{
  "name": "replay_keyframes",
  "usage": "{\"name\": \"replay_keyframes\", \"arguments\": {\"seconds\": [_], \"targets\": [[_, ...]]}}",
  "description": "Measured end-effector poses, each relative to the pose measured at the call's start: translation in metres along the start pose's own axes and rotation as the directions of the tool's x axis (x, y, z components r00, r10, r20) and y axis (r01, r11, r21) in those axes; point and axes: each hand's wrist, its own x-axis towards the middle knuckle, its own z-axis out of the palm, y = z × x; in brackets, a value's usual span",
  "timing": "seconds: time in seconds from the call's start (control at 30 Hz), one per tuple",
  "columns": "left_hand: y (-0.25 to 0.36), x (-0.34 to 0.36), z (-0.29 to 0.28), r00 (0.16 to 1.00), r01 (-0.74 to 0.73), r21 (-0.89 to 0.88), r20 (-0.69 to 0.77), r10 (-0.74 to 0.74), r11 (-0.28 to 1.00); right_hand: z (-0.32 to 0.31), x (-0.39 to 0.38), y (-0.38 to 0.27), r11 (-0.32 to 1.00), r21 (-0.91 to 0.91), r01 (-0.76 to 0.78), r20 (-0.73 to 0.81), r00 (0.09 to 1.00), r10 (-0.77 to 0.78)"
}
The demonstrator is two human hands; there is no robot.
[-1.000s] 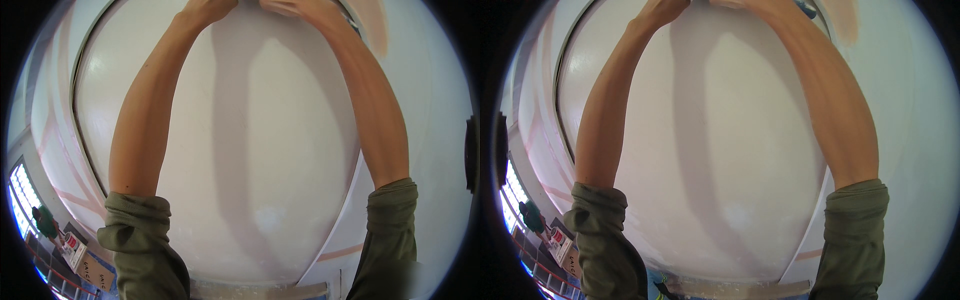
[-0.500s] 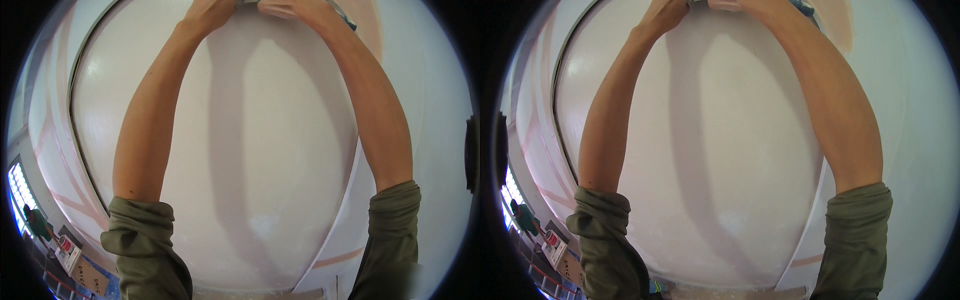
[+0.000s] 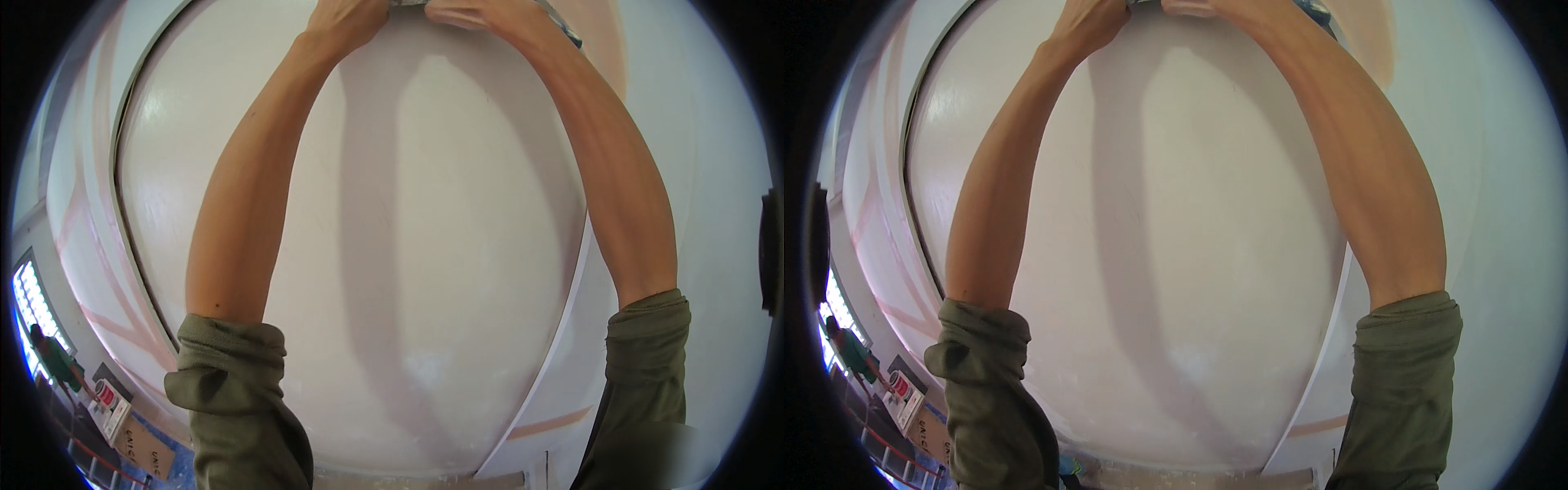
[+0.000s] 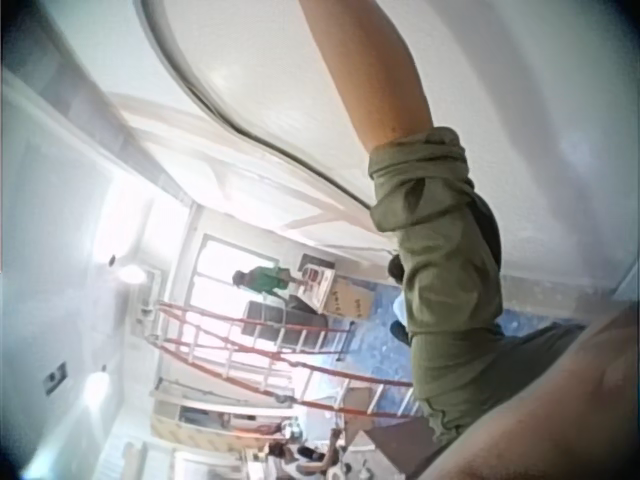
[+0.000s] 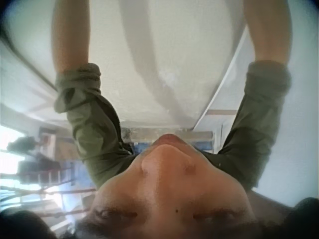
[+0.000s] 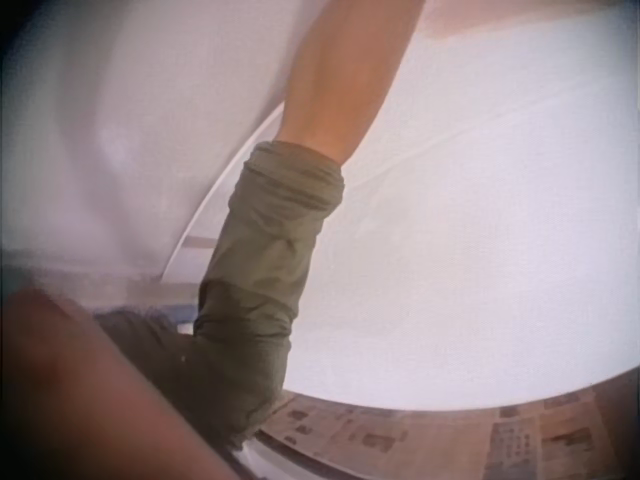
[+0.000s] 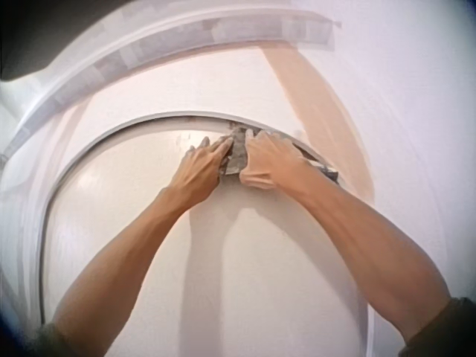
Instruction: The person uses a wide putty knife to apply and smooth plaster over a circular indented section of a wall.
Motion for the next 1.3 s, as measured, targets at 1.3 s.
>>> {"name": "replay_keyframes", "arguments": {"seconds": [1.3], "targets": [[0.000,-0.019,0.045,0.996,0.087,0.013,0.032,-0.088,0.996,0.027,-0.003,0.014,0.991,0.124,0.051,0.057,0.997,-0.058]]}}
